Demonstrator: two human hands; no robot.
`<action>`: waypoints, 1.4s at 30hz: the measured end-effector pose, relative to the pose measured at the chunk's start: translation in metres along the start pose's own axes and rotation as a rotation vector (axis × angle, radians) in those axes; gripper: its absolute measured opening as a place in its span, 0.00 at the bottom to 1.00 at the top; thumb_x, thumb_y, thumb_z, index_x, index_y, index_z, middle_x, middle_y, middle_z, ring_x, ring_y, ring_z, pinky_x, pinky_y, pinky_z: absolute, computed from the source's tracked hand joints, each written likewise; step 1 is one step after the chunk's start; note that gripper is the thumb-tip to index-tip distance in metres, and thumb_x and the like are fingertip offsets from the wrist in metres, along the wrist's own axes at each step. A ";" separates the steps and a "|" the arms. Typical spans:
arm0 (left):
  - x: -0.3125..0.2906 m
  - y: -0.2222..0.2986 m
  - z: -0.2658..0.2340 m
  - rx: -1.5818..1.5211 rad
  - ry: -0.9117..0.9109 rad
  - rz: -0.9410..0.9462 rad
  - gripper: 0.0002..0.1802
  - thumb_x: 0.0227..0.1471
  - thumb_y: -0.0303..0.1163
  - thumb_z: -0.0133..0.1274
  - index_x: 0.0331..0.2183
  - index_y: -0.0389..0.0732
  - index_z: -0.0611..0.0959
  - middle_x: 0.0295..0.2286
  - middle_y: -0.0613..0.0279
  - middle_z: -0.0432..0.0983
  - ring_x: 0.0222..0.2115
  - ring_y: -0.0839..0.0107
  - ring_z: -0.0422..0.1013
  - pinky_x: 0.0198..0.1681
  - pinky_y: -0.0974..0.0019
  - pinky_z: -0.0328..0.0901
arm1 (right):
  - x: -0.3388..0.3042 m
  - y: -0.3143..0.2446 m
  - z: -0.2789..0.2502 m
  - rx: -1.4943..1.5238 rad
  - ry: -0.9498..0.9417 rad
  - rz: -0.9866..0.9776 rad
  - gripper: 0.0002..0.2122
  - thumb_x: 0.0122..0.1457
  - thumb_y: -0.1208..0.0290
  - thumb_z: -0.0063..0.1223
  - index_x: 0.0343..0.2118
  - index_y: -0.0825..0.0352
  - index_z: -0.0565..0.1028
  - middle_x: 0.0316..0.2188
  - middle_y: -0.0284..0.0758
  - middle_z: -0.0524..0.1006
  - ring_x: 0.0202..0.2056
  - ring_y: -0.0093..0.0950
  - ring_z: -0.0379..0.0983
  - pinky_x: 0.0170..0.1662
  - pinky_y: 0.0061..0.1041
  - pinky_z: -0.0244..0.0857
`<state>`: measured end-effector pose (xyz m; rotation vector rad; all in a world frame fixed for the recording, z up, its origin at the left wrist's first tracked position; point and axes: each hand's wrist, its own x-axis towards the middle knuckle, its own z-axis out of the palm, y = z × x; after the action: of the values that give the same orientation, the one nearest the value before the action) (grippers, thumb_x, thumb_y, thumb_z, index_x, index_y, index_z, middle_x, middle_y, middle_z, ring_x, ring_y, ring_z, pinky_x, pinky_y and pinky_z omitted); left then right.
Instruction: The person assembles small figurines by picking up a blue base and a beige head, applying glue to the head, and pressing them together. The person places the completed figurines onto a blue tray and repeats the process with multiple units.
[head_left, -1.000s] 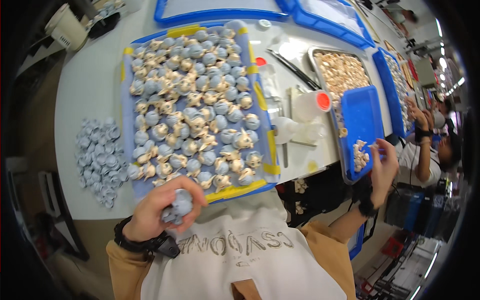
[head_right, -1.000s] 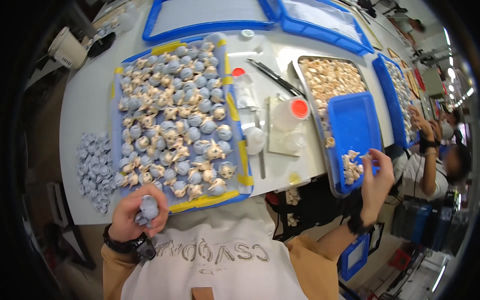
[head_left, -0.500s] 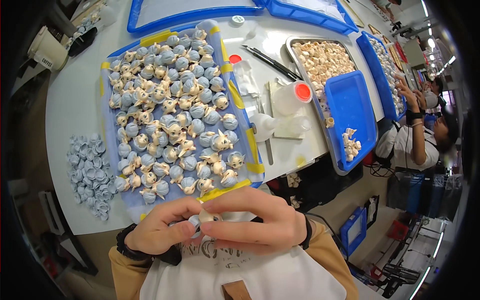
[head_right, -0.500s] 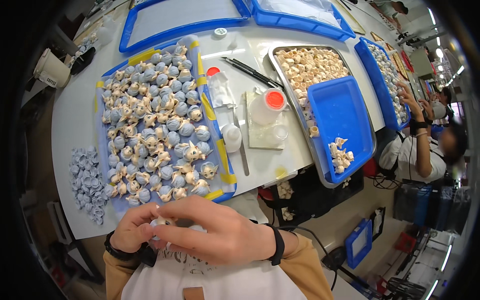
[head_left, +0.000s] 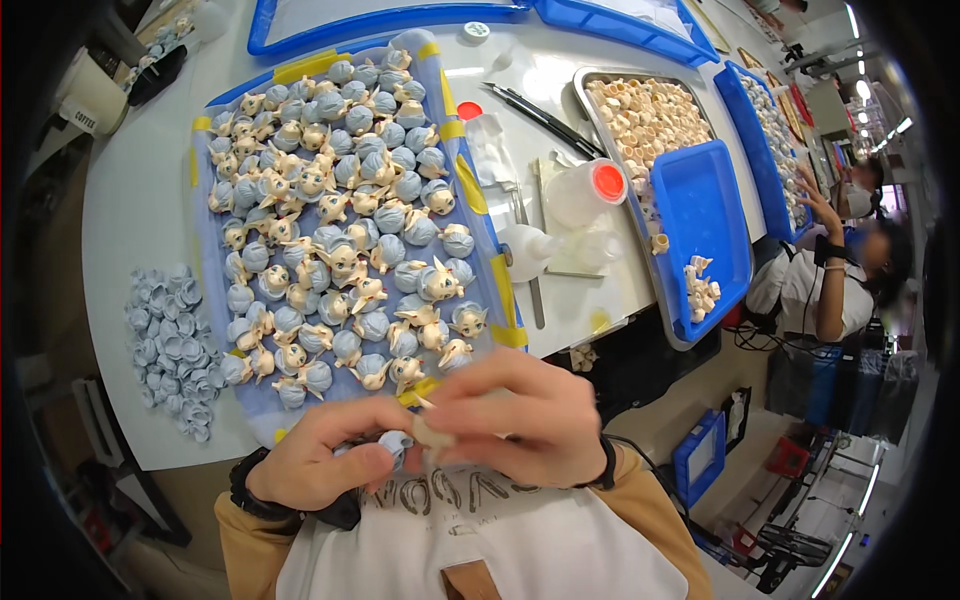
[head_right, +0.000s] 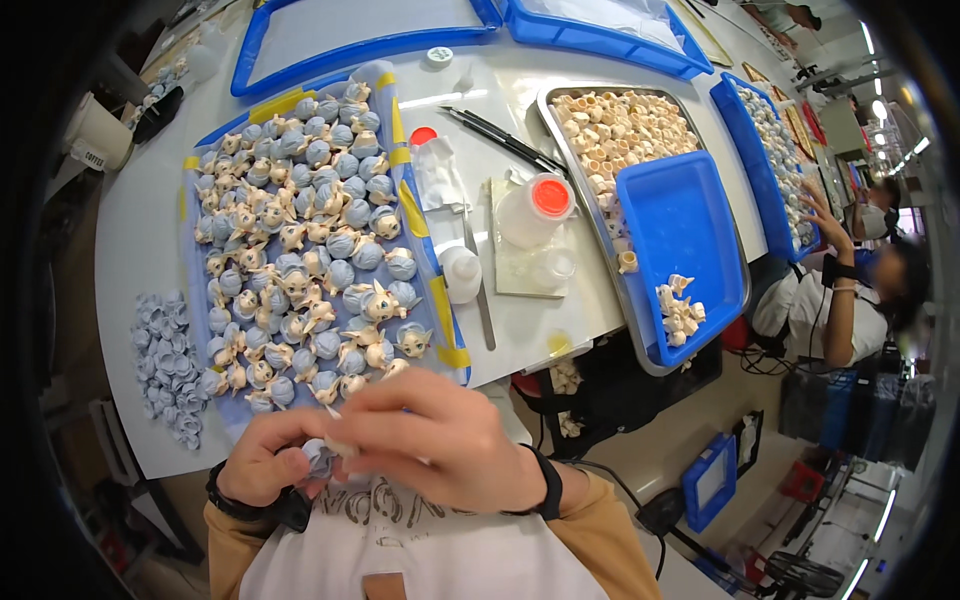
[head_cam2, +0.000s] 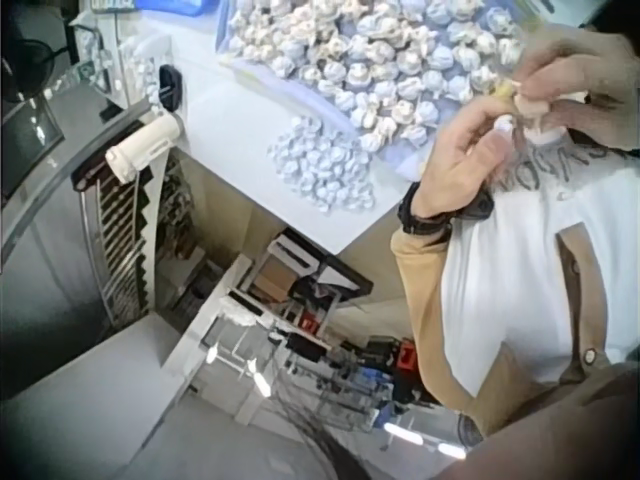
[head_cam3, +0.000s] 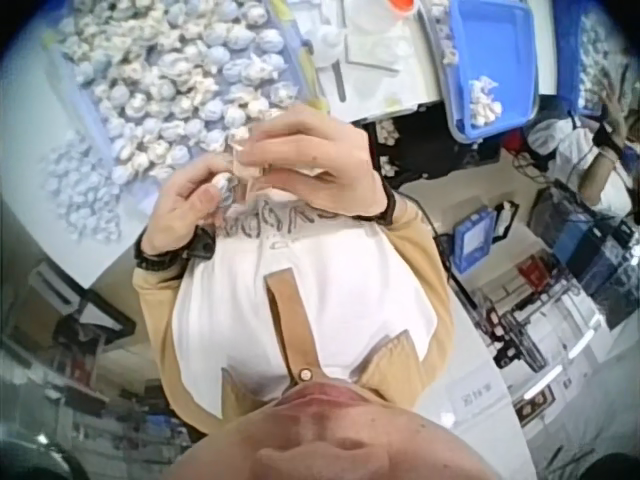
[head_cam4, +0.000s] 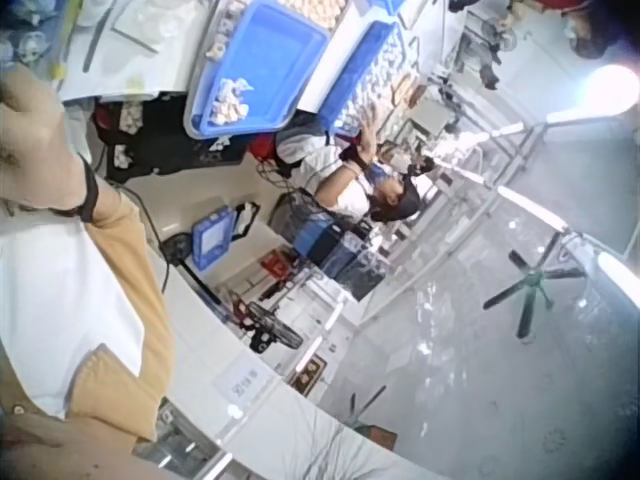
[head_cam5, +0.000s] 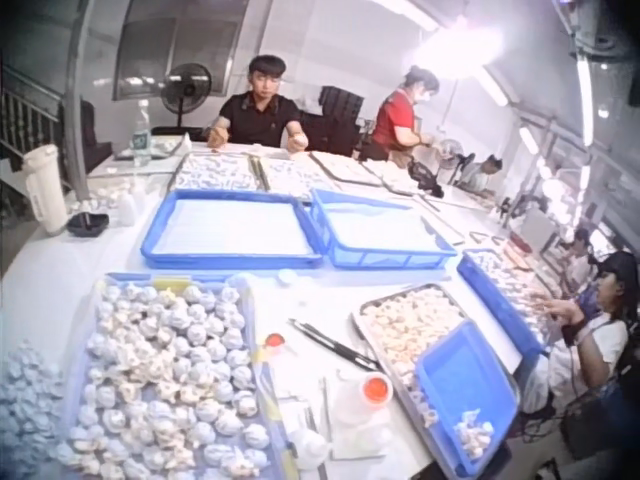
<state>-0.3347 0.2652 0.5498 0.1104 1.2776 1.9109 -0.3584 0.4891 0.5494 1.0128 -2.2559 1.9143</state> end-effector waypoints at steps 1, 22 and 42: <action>0.000 -0.002 -0.001 0.012 0.000 0.037 0.20 0.55 0.42 0.46 0.41 0.34 0.74 0.26 0.62 0.71 0.20 0.82 0.63 0.24 0.79 0.59 | -0.001 -0.004 -0.007 -0.016 0.005 -0.044 0.17 0.39 0.79 0.62 0.37 0.68 0.76 0.32 0.38 0.75 0.30 0.32 0.72 0.32 0.25 0.66; -0.002 -0.010 -0.007 -0.088 0.194 0.094 0.28 0.50 0.50 0.51 0.38 0.33 0.74 0.29 0.59 0.71 0.20 0.82 0.64 0.21 0.81 0.58 | 0.003 0.028 -0.109 -1.001 0.073 0.248 0.10 0.43 0.80 0.57 0.32 0.68 0.75 0.30 0.37 0.73 0.32 0.35 0.67 0.36 0.29 0.61; 0.005 -0.013 -0.004 -0.138 0.269 0.199 0.23 0.47 0.42 0.56 0.37 0.32 0.72 0.28 0.61 0.72 0.19 0.83 0.65 0.18 0.80 0.59 | -0.018 0.042 -0.102 -0.969 0.303 0.201 0.11 0.41 0.79 0.61 0.31 0.70 0.75 0.27 0.37 0.75 0.30 0.35 0.70 0.33 0.29 0.63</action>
<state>-0.3322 0.2676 0.5353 -0.0981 1.3447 2.2374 -0.4032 0.5895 0.5305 0.3350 -2.6264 0.6856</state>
